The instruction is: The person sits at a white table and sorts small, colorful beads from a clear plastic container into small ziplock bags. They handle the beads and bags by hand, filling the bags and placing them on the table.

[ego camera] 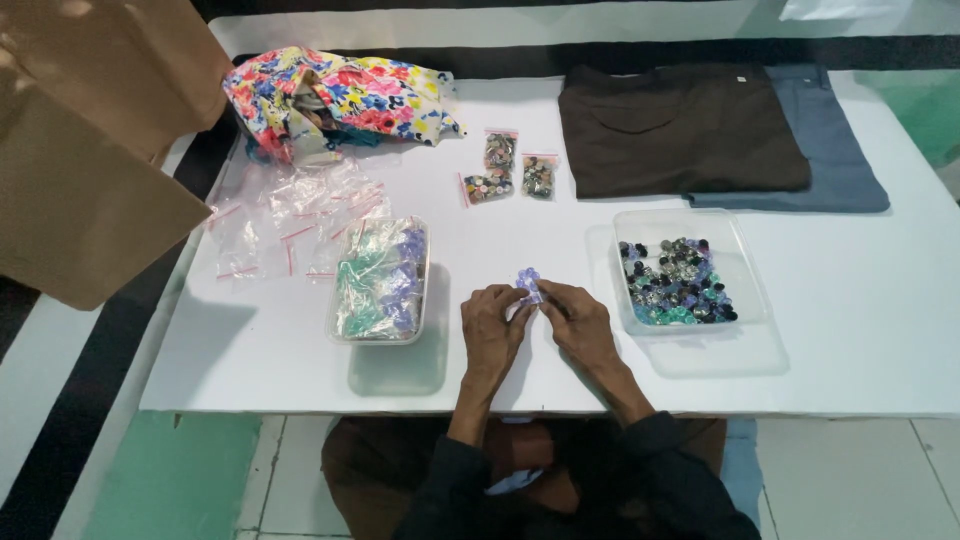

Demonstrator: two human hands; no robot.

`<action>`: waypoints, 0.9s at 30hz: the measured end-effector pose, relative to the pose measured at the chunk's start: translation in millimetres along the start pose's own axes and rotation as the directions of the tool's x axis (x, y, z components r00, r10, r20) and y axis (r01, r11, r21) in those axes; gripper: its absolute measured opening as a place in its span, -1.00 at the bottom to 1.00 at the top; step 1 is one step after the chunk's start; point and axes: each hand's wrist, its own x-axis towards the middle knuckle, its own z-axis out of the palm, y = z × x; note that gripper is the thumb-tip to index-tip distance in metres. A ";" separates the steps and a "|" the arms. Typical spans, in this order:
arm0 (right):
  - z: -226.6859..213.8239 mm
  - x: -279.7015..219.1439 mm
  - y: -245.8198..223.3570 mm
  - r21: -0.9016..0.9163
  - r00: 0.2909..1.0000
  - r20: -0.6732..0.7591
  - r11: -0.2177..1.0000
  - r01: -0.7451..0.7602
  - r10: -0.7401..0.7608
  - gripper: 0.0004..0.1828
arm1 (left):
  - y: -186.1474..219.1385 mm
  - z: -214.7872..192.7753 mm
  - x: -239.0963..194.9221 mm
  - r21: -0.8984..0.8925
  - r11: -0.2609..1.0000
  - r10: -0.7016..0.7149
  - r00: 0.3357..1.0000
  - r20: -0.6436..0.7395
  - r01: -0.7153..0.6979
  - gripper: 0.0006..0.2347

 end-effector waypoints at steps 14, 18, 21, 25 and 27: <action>-8.4 -2.0 -17.2 0.129 0.991 0.002 0.983 -0.132 0.133 -0.61 | 14.7 -11.5 -6.9 -0.170 0.985 -0.031 0.998 -0.054 0.021 -0.72; -10.5 0.2 -23.7 0.060 0.998 0.001 0.996 -0.067 0.067 -0.68 | 21.0 -14.7 -4.1 -0.168 0.985 -0.041 0.996 -0.081 0.027 -0.75; -2.0 0.8 -9.7 0.043 0.997 -0.005 0.996 -0.078 0.079 -0.71 | 13.3 -4.7 1.3 -0.106 0.994 -0.047 0.996 -0.076 0.039 -0.76; 3.2 0.3 -5.0 -0.003 0.999 -0.022 0.999 -0.036 0.036 -0.75 | 12.1 -2.8 3.3 -0.111 0.993 -0.048 0.997 -0.059 0.042 -0.77; 2.4 2.7 -10.3 0.019 0.998 -0.027 0.998 -0.053 0.053 -0.76 | 11.2 -1.7 5.7 -0.086 0.996 -0.039 0.997 -0.069 0.033 -0.76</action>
